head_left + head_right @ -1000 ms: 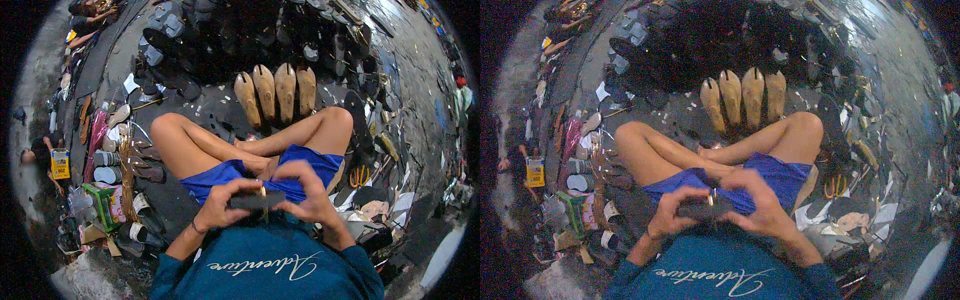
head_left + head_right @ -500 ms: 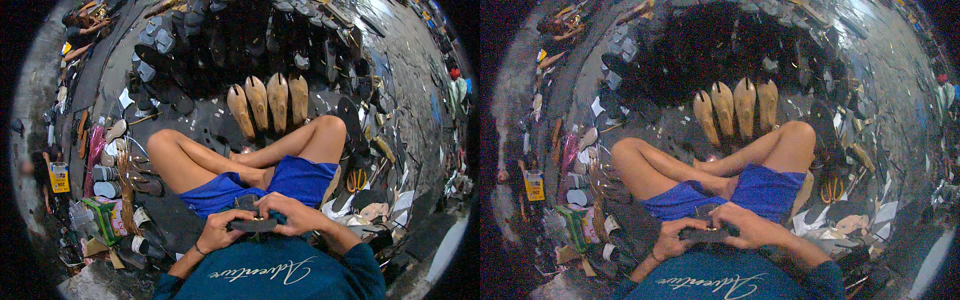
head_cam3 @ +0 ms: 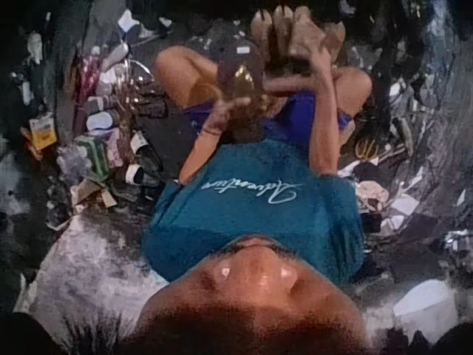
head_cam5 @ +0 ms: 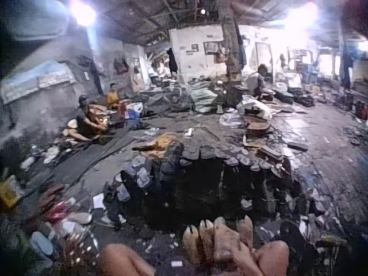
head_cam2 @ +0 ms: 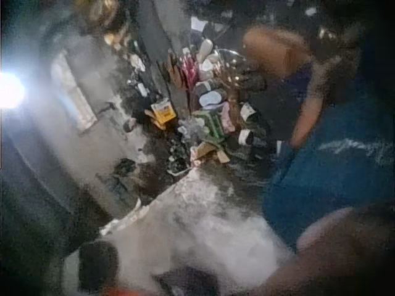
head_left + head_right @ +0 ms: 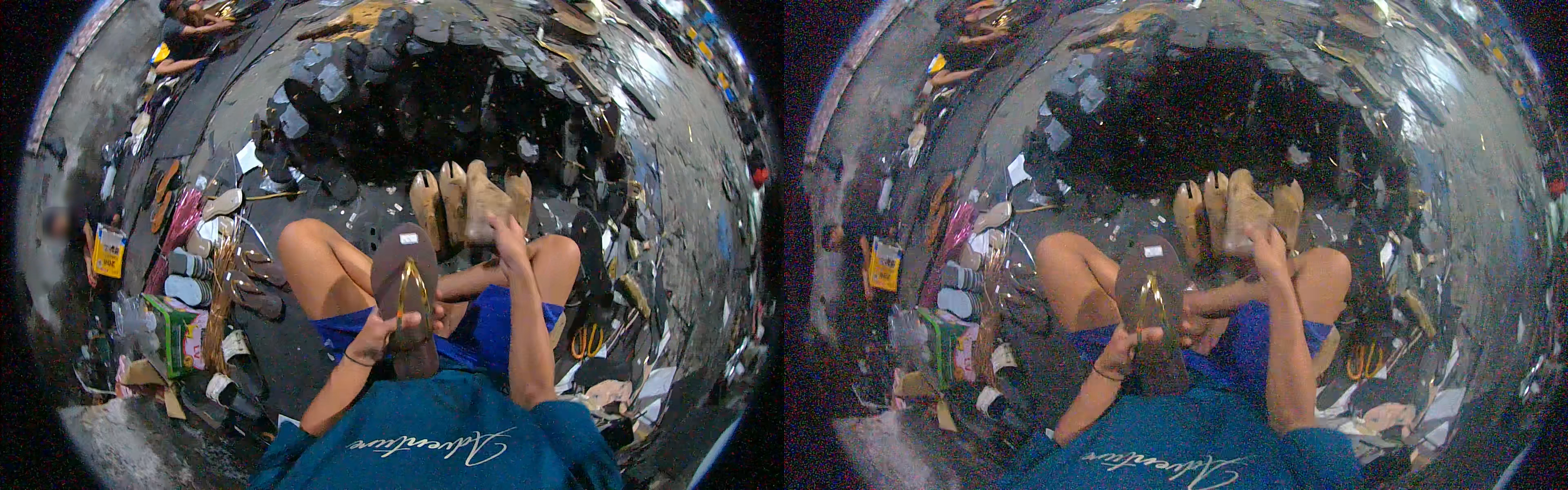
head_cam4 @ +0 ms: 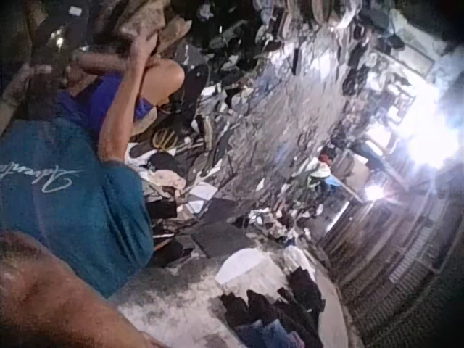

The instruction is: The person sits on the ground and assembles sandals by attaching straps to wooden soles. They repeatedly pick up a sole, thread a strap through holes, and press it into place, handling multiple units one at a time.

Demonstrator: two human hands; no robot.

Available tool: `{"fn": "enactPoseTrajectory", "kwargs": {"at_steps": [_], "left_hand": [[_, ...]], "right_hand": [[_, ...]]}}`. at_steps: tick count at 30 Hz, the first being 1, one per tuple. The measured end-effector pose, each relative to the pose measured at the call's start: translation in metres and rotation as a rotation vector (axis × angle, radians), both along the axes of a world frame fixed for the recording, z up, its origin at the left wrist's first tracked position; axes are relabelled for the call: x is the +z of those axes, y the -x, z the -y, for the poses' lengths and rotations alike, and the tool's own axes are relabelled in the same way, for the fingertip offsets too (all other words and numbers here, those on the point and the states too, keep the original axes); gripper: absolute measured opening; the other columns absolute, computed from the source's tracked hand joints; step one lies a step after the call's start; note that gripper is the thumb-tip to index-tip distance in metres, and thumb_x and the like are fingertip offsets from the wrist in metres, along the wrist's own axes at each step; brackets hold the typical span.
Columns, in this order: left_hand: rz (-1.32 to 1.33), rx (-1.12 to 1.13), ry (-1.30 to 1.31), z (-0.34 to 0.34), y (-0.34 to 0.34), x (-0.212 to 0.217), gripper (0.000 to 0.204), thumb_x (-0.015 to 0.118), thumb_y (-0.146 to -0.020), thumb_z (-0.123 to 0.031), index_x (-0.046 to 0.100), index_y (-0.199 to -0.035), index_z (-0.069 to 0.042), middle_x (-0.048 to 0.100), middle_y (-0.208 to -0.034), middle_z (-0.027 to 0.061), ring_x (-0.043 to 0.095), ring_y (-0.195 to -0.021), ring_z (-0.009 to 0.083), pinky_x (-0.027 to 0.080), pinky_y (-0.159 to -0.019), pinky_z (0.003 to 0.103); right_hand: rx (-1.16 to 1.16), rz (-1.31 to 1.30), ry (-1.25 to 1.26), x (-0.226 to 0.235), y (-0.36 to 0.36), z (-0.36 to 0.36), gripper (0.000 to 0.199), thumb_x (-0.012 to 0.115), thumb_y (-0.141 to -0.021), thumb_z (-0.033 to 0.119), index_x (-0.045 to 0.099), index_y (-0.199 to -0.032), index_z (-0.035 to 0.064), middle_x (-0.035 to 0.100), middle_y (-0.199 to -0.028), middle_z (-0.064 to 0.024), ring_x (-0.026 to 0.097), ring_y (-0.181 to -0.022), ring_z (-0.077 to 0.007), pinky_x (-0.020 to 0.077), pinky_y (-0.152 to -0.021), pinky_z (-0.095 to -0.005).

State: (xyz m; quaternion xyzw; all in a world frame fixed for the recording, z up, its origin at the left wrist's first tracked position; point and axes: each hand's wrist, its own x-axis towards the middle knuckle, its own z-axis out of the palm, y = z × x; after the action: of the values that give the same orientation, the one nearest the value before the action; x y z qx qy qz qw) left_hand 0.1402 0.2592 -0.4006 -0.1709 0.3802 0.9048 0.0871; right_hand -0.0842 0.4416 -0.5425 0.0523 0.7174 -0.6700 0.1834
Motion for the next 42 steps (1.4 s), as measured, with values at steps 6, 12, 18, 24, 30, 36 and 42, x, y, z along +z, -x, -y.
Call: {"fn": "enactPoseTrajectory", "kwargs": {"at_steps": [6, 12, 18, 24, 30, 36, 42], "left_hand": [[0.097, 0.324, 0.176, 0.041, 0.037, -0.002, 0.052, 0.064, -0.091, -0.028, 0.046, -0.13, 0.002, 0.06, -0.12, 0.0119, 0.062, -0.103, 0.0224, 0.055, -0.086, 0.036], [-0.041, 0.24, -0.123, 0.046, 0.027, -0.017, 0.07, 0.04, -0.094, -0.056, 0.042, -0.134, 0.002, 0.055, -0.127, 0.016, 0.058, -0.109, 0.0261, 0.048, -0.094, 0.039], [0.158, 0.495, -0.015, 0.012, -0.031, -0.051, 0.089, 0.022, -0.09, -0.073, 0.036, -0.141, -0.003, 0.046, -0.138, 0.016, 0.047, -0.124, 0.0271, 0.039, -0.105, 0.04], [0.112, 0.534, -0.075, 0.023, -0.023, -0.052, 0.077, 0.027, -0.096, -0.063, 0.04, -0.137, -0.001, 0.052, -0.131, 0.016, 0.053, -0.118, 0.0277, 0.042, -0.103, 0.041], [-0.001, 0.337, 0.279, 0.038, 0.026, -0.006, 0.065, 0.062, -0.09, -0.042, 0.04, -0.133, 0.001, 0.052, -0.127, 0.0159, 0.052, -0.117, 0.0257, 0.042, -0.102, 0.039], [-0.081, 0.331, 0.81, 0.026, 0.044, -0.011, 0.082, 0.074, -0.078, -0.049, 0.036, -0.128, 0.004, 0.053, -0.122, 0.0147, 0.053, -0.113, 0.0225, 0.046, -0.095, 0.034], [-0.002, 0.226, 0.505, 0.028, 0.047, -0.01, 0.075, 0.073, -0.081, -0.046, 0.042, -0.126, 0.004, 0.059, -0.115, 0.0113, 0.059, -0.103, 0.0191, 0.047, -0.093, 0.034]], "right_hand": [[0.375, 0.377, 0.599, 0.148, -0.135, -0.047, 0.057, 0.056, -0.087, 0.031, 0.047, -0.127, -0.0087, 0.063, -0.112, -0.0203, 0.065, -0.095, -0.0281, 0.0531, -0.085, -0.0415], [0.636, -0.231, -0.201, 0.21, -0.187, -0.011, 0.06, 0.066, -0.086, 0.023, 0.043, -0.134, -0.0047, 0.056, -0.123, -0.0231, 0.058, -0.113, -0.0335, 0.0464, -0.096, -0.0379], [0.594, -0.62, -0.383, 0.165, -0.2, 0.048, 0.061, 0.068, -0.081, 0.026, 0.046, -0.13, -0.0045, 0.056, -0.123, -0.0242, 0.059, -0.108, -0.0382, 0.0514, -0.088, -0.041], [0.428, -0.761, -0.397, 0.148, -0.208, 0.07, 0.063, 0.074, -0.075, 0.019, 0.049, -0.127, -0.0061, 0.06, -0.114, -0.0237, 0.061, -0.102, -0.0374, 0.0518, -0.084, -0.04], [0.253, -0.851, -0.425, 0.177, -0.17, 0.075, 0.066, 0.072, -0.078, 0.021, 0.045, -0.133, -0.0035, 0.055, -0.123, -0.0218, 0.059, -0.107, -0.0356, 0.0527, -0.085, -0.0399], [0.451, -0.766, -0.395, 0.178, -0.15, 0.053, 0.097, 0.081, -0.064, 0.021, 0.029, -0.141, -0.0044, 0.05, -0.129, -0.0226, 0.051, -0.117, -0.039, 0.0443, -0.099, -0.042], [0.649, -0.494, -0.33, 0.159, -0.159, 0.026, 0.104, 0.084, -0.066, 0.032, 0.025, -0.142, -0.0055, 0.04, -0.137, -0.0268, 0.038, -0.13, -0.0393, 0.0362, -0.107, -0.0434]]}}
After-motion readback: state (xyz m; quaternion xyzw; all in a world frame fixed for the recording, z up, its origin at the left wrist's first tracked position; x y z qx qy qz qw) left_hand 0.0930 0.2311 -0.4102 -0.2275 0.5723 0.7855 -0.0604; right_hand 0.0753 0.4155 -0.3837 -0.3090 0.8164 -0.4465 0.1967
